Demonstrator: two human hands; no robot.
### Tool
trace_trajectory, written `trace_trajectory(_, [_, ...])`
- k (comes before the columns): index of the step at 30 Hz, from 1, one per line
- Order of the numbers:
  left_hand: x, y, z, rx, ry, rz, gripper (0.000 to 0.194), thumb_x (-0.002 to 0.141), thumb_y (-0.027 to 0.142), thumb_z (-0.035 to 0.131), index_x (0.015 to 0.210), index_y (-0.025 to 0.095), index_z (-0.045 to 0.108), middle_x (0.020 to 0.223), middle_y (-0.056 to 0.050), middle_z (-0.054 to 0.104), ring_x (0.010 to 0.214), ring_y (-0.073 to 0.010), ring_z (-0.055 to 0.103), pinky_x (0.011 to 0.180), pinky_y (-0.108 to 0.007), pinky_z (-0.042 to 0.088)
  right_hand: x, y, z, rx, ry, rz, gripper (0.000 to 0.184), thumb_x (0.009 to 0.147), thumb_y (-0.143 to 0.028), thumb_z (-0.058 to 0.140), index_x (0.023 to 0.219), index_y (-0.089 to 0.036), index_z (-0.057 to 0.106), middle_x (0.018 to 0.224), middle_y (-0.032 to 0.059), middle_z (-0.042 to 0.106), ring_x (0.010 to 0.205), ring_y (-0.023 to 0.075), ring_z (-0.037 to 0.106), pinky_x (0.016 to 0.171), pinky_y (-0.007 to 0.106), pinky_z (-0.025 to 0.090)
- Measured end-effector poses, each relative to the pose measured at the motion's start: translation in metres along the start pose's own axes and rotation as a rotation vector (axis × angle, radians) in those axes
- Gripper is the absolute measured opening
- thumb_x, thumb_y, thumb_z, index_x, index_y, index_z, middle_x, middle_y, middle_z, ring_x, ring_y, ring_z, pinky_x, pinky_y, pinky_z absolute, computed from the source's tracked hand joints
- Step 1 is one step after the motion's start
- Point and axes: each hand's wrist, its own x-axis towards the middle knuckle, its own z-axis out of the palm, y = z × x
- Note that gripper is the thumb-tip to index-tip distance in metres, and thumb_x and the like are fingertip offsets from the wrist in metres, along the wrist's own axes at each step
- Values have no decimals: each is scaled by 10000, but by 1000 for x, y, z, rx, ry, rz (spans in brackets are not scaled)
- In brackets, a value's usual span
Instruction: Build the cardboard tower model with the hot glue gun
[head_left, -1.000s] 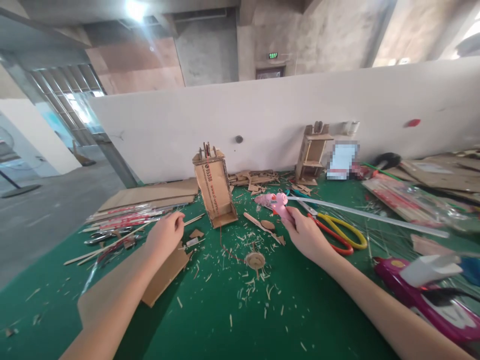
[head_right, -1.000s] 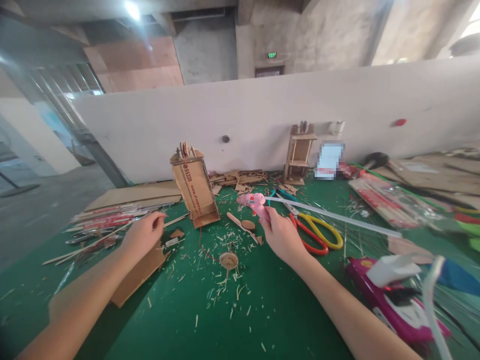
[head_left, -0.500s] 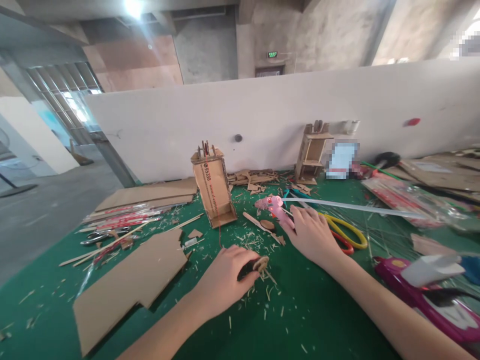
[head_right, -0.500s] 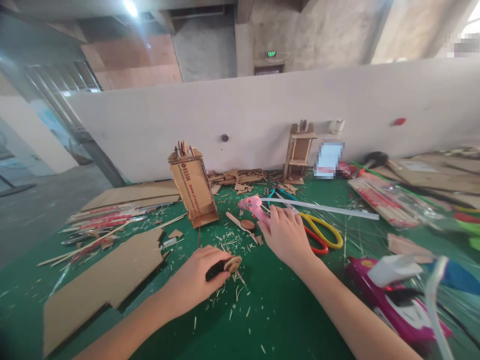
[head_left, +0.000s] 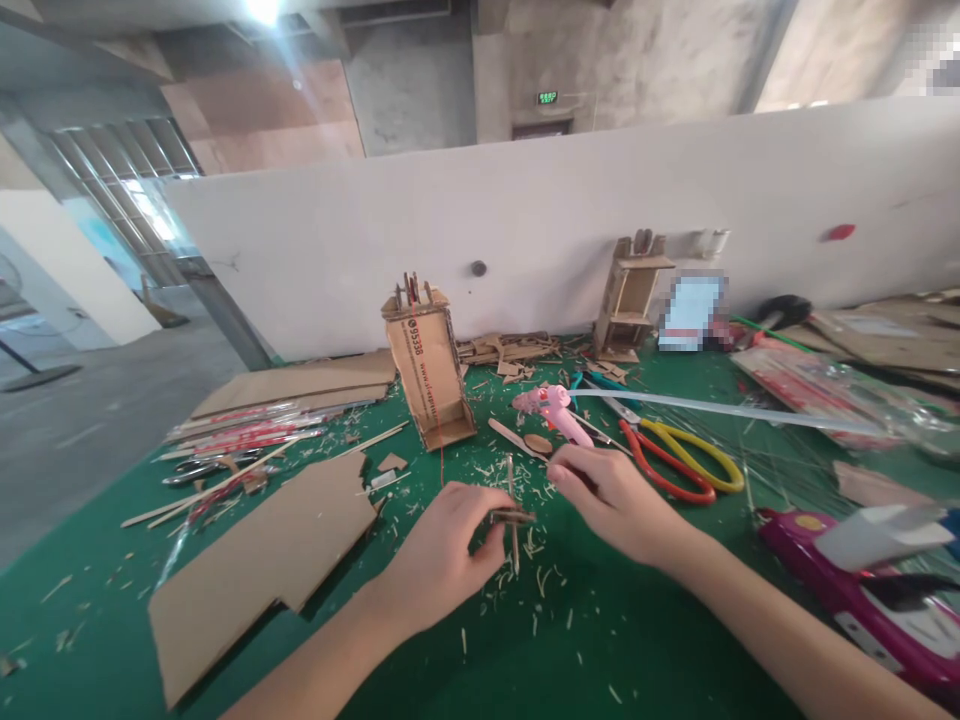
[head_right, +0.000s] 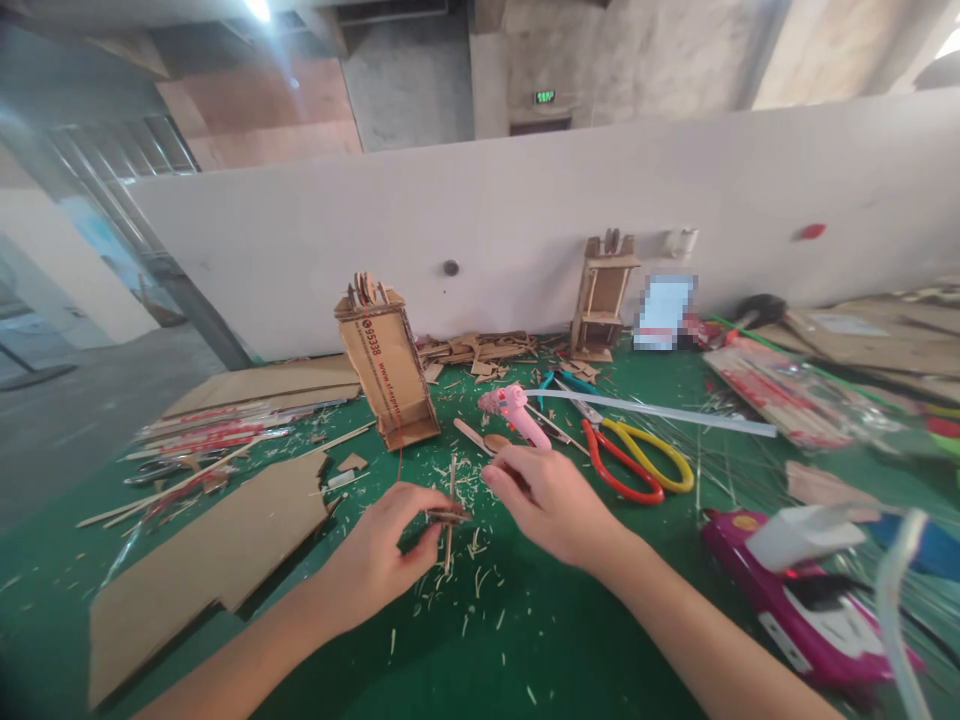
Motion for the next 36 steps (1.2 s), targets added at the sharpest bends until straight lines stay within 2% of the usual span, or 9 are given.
trace_trajectory(3, [-1,7,3,6,-66,83,249,857,104,486,1059,234,553,985,-28,653,931,-191,572,841,-351,484,3,-14,11,357,-138,128,257,939,-396,425,1002,-201,581,688,-19,529,601,130,478,551,263,381])
trace_trajectory(7, [0,10,7,-39,-127,117,237,885,161,548,1106,245,544,1057,-4,677,956,-182,575,892,-355,457,6,-20,20,672,-249,240,225,901,-410,491,834,-196,511,633,-49,482,532,96,456,494,236,367])
trace_trajectory(11, [2,7,8,-92,-124,142,203,963,188,454,1102,257,585,1127,0,668,1030,-156,576,940,-328,436,5,-17,21,806,-254,331,282,894,-451,488,779,-195,460,591,-60,506,470,69,461,449,208,337])
trace_trajectory(15, [3,9,6,-168,-129,125,217,971,207,433,1082,232,617,1111,-39,669,1031,-161,588,916,-315,463,2,-17,20,826,-178,369,338,875,-496,507,732,-200,430,555,-69,500,420,55,439,421,198,299])
trace_trajectory(22, [4,17,-2,-319,-171,11,182,922,177,506,1009,234,655,996,-26,694,908,-156,627,841,-302,493,-1,-20,18,881,-203,393,350,834,-505,573,728,-195,450,572,-62,533,416,58,469,410,196,289])
trace_trajectory(25, [5,16,0,-620,-150,-138,119,897,202,563,950,223,667,948,-17,705,872,-143,646,808,-278,508,2,-19,17,906,-190,384,359,840,-498,569,697,-180,483,562,-48,542,429,63,495,412,194,288])
trace_trajectory(29, [4,11,6,-1281,-121,-263,115,855,303,654,907,201,656,909,-23,726,890,-145,674,875,-310,518,4,-17,13,972,-205,375,395,852,-511,549,652,-184,453,523,-61,481,404,54,435,403,196,265])
trace_trajectory(32, [3,8,7,-1561,-140,-332,159,854,323,659,928,185,635,861,-29,737,805,-135,704,806,-283,557,0,-18,9,831,-269,264,358,910,-486,464,695,-202,431,557,-53,465,462,82,438,452,222,316])
trace_trajectory(36, [3,3,4,-1623,-113,-487,181,913,328,576,908,150,608,796,-40,727,670,-101,709,679,-196,575,-9,-25,10,361,-163,-69,127,923,-302,472,993,-208,519,869,41,590,758,166,541,651,297,423])
